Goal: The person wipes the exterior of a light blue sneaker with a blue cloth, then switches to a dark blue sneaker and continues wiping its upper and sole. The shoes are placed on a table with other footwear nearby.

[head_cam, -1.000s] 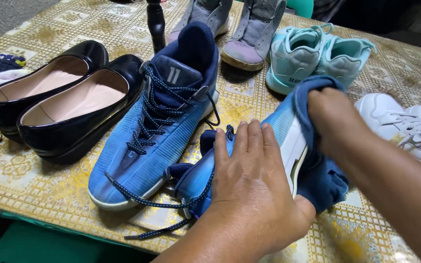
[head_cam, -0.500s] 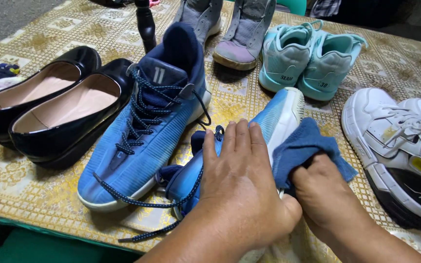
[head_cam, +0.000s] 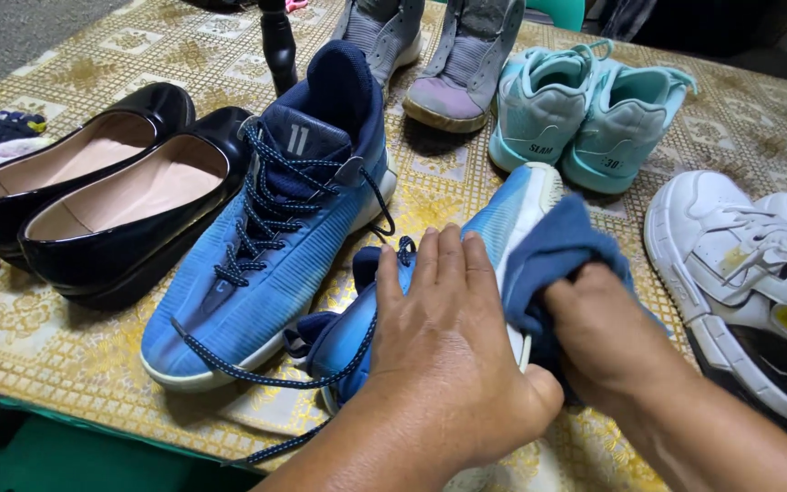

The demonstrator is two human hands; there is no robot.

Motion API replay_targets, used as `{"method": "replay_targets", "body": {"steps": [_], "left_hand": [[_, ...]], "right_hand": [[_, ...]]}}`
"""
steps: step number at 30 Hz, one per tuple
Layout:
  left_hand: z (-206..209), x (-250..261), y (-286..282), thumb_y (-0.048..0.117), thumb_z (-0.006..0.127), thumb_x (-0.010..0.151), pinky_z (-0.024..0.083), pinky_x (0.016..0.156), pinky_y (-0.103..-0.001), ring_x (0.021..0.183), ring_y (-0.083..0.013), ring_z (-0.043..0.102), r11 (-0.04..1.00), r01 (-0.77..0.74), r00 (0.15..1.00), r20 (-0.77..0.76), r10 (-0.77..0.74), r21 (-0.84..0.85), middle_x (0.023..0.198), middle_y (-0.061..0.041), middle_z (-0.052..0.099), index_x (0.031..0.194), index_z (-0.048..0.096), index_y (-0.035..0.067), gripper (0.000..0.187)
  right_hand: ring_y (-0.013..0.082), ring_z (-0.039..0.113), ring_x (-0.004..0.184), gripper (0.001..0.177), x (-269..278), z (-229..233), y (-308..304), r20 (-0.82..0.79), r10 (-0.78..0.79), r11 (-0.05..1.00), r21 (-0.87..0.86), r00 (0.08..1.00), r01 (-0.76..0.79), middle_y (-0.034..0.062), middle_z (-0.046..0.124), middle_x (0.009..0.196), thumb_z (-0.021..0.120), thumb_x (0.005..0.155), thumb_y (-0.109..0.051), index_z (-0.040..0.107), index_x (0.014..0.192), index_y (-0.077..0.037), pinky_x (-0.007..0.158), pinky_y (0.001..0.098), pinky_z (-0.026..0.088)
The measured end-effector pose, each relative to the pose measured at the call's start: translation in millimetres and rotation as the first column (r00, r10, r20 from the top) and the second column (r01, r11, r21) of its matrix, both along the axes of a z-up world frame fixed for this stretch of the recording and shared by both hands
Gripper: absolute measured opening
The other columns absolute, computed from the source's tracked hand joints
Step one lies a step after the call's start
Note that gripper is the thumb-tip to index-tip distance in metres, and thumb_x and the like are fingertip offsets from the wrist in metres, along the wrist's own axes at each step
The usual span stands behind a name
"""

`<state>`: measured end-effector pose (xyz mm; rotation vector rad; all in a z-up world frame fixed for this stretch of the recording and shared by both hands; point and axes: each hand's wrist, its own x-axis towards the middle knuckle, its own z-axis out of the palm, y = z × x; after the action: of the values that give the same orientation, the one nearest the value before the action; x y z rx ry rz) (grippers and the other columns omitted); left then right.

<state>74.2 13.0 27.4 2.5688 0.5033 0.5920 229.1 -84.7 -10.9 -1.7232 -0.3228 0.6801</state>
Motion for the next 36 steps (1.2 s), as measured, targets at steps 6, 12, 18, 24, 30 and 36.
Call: {"method": "replay_targets", "body": {"steps": [6,12,18,24,30,36], "left_hand": [[-4,2,0,0.048,0.077,0.053,0.006,0.116,-0.069,0.146,-0.0533,0.023,1.000,-0.003,0.997,0.083,0.004,-0.013,0.147,-0.042,0.030,0.137,0.031,-0.023,0.119],[-2,0,2,0.042,0.075,0.059,0.005,0.114,-0.067,0.144,-0.0530,0.022,1.000,0.026,0.999,0.036,-0.026,0.006,0.148,-0.044,0.030,0.138,0.031,-0.024,0.112],[-8,3,1,0.044,0.073,0.057,0.005,0.112,-0.069,0.142,-0.0542,0.023,0.999,0.008,0.998,0.060,-0.011,0.047,0.147,-0.045,0.030,0.137,0.032,-0.024,0.113],[-4,2,1,0.044,0.073,0.058,0.004,0.113,-0.069,0.144,-0.0530,0.022,1.000,0.011,1.000,0.025,-0.012,0.015,0.148,-0.043,0.029,0.138,0.031,-0.024,0.113],[-2,3,0,0.044,0.075,0.057,0.004,0.115,-0.067,0.144,-0.0509,0.023,0.999,-0.006,0.999,0.033,0.008,-0.052,0.149,-0.041,0.031,0.140,0.031,-0.022,0.115],[-10,-1,4,0.048,0.077,0.061,0.005,0.117,-0.067,0.146,-0.0534,0.025,0.999,0.014,0.991,0.132,-0.010,-0.030,0.150,-0.044,0.032,0.141,0.030,-0.025,0.118]], "right_hand": [[0.0189,0.078,0.097,0.041,-48,37,-16,-0.368,0.230,0.967,0.192,0.901,-0.168,0.0103,0.081,0.116,0.059,0.088,-0.013,0.071,0.124,0.000,0.082,0.0376,0.063],[0.0245,0.070,0.079,0.029,-27,2,-15,-0.144,0.028,1.000,0.014,0.989,-0.026,0.0140,0.075,0.104,0.062,0.093,-0.017,0.070,0.117,-0.002,0.066,0.0444,0.056],[0.0255,0.061,0.070,0.025,-10,22,12,0.419,-0.066,0.951,-0.249,0.906,0.185,0.0189,0.070,0.085,0.063,0.090,-0.017,0.066,0.097,0.007,0.063,0.0433,0.050],[0.0204,0.064,0.072,0.034,32,38,47,0.404,-0.229,0.969,0.008,0.886,0.246,0.0102,0.068,0.089,0.064,0.087,-0.025,0.065,0.105,0.004,0.060,0.0398,0.051],[0.0246,0.058,0.064,0.036,7,34,33,0.520,0.076,0.924,-0.357,0.851,0.136,0.0194,0.067,0.081,0.063,0.095,-0.028,0.071,0.096,0.007,0.060,0.0435,0.046],[0.0199,0.051,0.069,0.023,-6,4,-25,0.652,0.514,0.844,-0.501,0.558,-0.193,0.0125,0.062,0.081,0.069,0.084,-0.016,0.072,0.105,-0.007,0.057,0.0410,0.044]]}}
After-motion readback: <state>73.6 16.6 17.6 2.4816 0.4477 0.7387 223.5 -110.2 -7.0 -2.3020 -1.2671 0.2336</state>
